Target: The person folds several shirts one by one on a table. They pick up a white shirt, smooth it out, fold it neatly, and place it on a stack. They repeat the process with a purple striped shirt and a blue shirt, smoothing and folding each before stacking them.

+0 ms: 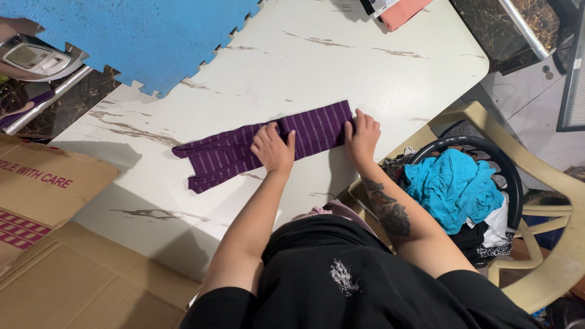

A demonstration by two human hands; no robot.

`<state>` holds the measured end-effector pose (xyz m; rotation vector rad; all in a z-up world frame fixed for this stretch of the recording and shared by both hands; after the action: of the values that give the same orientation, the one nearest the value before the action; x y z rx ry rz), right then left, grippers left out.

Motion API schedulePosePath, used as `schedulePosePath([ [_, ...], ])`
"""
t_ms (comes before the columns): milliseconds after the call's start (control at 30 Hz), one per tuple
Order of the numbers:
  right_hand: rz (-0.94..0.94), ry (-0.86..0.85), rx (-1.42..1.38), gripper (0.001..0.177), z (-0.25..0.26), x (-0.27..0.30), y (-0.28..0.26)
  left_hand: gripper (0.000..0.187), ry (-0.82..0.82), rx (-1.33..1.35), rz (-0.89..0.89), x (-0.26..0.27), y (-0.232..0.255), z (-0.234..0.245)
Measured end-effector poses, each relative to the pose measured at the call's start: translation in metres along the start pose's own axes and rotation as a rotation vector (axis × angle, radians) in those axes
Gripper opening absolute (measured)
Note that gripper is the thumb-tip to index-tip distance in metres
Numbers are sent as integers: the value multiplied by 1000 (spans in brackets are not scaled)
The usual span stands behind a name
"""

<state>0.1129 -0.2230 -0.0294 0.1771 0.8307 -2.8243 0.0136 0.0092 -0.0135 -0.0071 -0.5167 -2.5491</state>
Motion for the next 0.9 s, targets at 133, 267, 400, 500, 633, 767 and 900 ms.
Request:
schedulePosePath([
  [133,-5,-56,-74,38,2,-2,2,47,130,59,58,4,0,-2],
  [267,-4,-91,-125,40,2,-4,2,37,151,125,-26,-3,12,-7],
  [400,23,-78,-150,41,5,1,1,34,-17,414,46,2,20,-7],
  [500,4,-96,-176,44,8,0,0,47,-52,609,123,3,15,6],
  [633,105,-82,-29,47,7,4,-7,61,-48,489,267,7,-6,17],
  [767,414,-129,246,54,-5,10,-27,50,45,-43,-244,17,-3,8],
  [900,401,-324,300,65,-17,8,-33,70,-50,-143,-492,20,1,-7],
])
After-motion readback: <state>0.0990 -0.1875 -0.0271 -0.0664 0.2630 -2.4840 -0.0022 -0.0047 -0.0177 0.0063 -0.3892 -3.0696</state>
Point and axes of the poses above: each hand's wrist, its own x-axis away from the middle knuckle, its own z-axis out of the back of the hand, y = z × x, the point moved 3 cm from there along -x, towards the middle knuckle, and after that the axes turned 2 degrees about -z, right-handed, at the moved point
